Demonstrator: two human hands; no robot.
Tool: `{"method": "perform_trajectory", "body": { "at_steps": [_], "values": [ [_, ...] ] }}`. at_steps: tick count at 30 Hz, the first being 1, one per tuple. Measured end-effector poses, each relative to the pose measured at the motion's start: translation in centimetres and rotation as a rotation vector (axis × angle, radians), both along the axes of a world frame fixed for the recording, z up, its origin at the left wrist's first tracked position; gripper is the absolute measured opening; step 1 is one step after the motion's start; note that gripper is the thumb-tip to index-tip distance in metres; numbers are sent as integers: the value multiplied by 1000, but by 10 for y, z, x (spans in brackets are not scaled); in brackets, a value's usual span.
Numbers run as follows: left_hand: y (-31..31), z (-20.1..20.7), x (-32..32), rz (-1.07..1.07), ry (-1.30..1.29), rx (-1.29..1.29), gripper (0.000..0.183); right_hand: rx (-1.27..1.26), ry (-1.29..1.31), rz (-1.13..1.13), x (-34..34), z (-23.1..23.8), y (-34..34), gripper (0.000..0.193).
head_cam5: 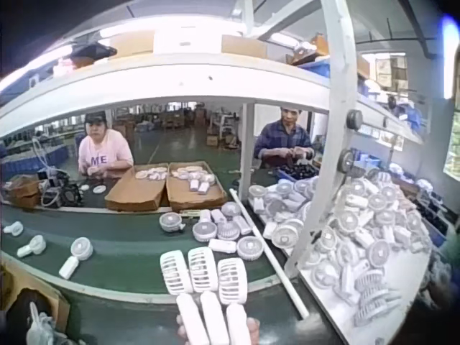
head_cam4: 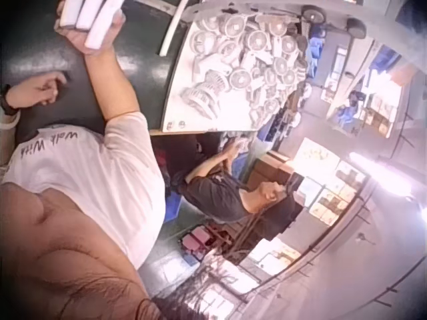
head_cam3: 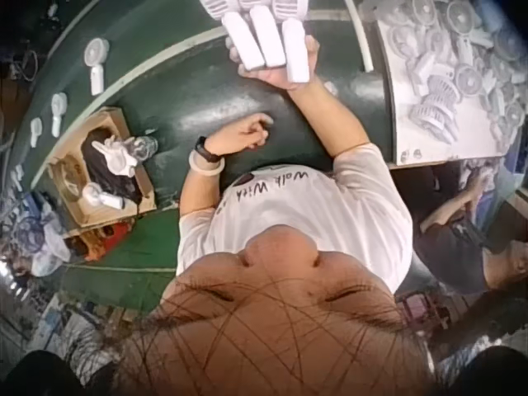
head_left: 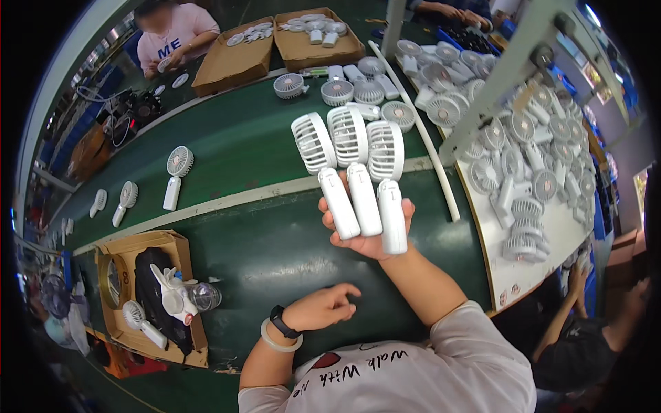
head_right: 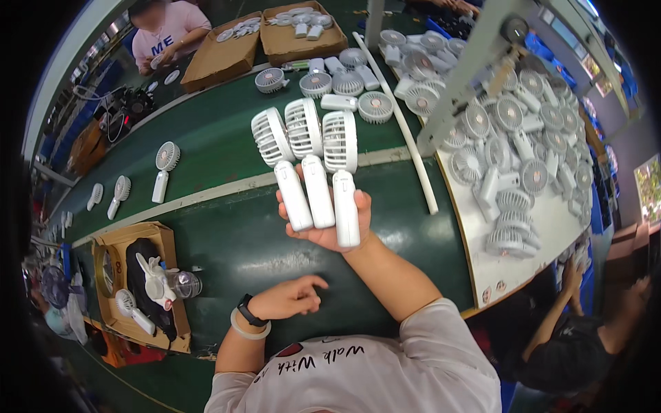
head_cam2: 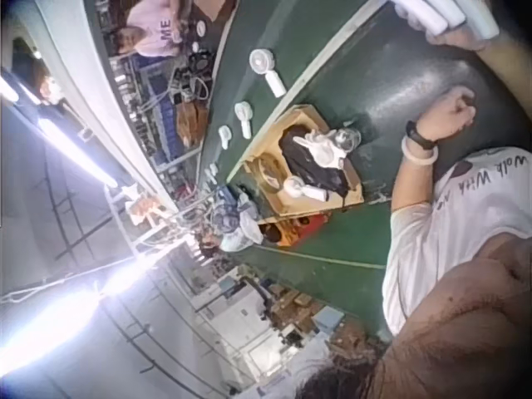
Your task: The person assembles white handheld fans on a green workbench. They pick up fan bodies and fan heads, attach them together, and test the fans by pressing buttons to activate the blades. The person handles multiple units, wiping some with a cloth and stacking them on the table.
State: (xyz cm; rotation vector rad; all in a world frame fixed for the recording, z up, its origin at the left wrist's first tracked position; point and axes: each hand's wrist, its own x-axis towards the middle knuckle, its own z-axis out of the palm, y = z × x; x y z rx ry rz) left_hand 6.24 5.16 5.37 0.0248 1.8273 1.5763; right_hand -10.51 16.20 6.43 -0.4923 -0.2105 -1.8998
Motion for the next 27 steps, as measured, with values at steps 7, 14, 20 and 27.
{"method": "perform_trajectory", "body": {
  "at_steps": [7, 14, 20, 27],
  "values": [
    [3, -30, 44, 471, -141, 111, 39, 50, -69, -40, 14, 23, 53, 85],
    [11, -43, 44, 849, 630, -919, 63, 649, 261, -419, 25, 54, 159, 78],
    [37, -49, 28, 494, 574, -1273, 62, 929, 378, -907, 12, 71, 263, 83],
    [46, -41, 25, 424, 467, -1274, 61, 1295, 104, -1839, -80, 59, 385, 44]
  ]
}}
